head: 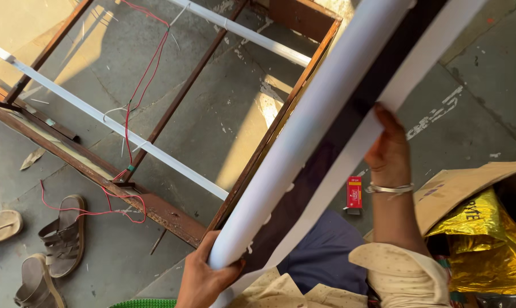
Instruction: The person attaches a large printed banner to a metal frame on the ground. They unroll the banner, align it with the frame, and use a glue bottle to secure the edges while smoothing the surface with their hands.
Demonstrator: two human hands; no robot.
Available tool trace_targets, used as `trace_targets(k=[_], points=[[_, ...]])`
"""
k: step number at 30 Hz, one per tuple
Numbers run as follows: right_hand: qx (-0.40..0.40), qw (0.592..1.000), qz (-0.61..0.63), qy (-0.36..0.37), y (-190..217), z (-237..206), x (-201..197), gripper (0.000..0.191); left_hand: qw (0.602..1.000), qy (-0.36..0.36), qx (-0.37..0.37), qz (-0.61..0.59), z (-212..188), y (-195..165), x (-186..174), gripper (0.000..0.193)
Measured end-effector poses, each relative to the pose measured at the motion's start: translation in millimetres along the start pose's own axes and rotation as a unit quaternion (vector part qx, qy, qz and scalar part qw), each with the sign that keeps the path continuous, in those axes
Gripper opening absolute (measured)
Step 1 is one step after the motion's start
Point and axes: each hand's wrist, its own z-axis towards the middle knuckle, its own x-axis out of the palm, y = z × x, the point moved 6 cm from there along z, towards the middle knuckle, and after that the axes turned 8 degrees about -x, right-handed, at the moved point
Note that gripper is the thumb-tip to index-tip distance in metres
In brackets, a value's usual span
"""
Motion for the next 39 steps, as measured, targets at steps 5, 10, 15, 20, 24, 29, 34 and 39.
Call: trace_targets(k=[5, 10, 15, 20, 24, 29, 34, 39], points=[[-0.039, 0.977, -0.211, 0.001, -84, -10, 19, 0.020, 0.996, -0.005, -0.087, 0.038, 47, 22, 6, 0.047], [-0.028, 0.961, -0.267, -0.064, -104, 34, 16, 0.024, 0.988, -0.030, -0.107, 0.103, 105, 14, 18, 0.059], [-0.025, 0.960, -0.256, -0.114, -107, 60, 14, 0.028, 0.985, -0.034, -0.110, 0.127, 137, 1, 27, 0.058], [-0.038, 0.934, -0.322, -0.151, -112, 77, 9, 0.024, 0.980, -0.062, -0.086, 0.170, 159, -14, 23, 0.059], [0.019, 0.911, -0.357, -0.203, -131, 64, 1, 0.019, 0.973, -0.094, -0.060, 0.204, 164, -6, 9, 0.053], [0.071, 0.900, -0.377, -0.207, -148, 46, 7, 0.017, 0.973, -0.099, -0.052, 0.203, 171, 0, -10, 0.053], [0.112, 0.907, -0.357, -0.194, -168, 16, 27, 0.014, 0.974, -0.039, -0.140, 0.173, 167, 9, -36, 0.053], [0.130, 0.902, -0.360, -0.201, -190, -26, 55, 0.015, 0.978, -0.053, -0.074, 0.189, 154, 31, -71, 0.057]])
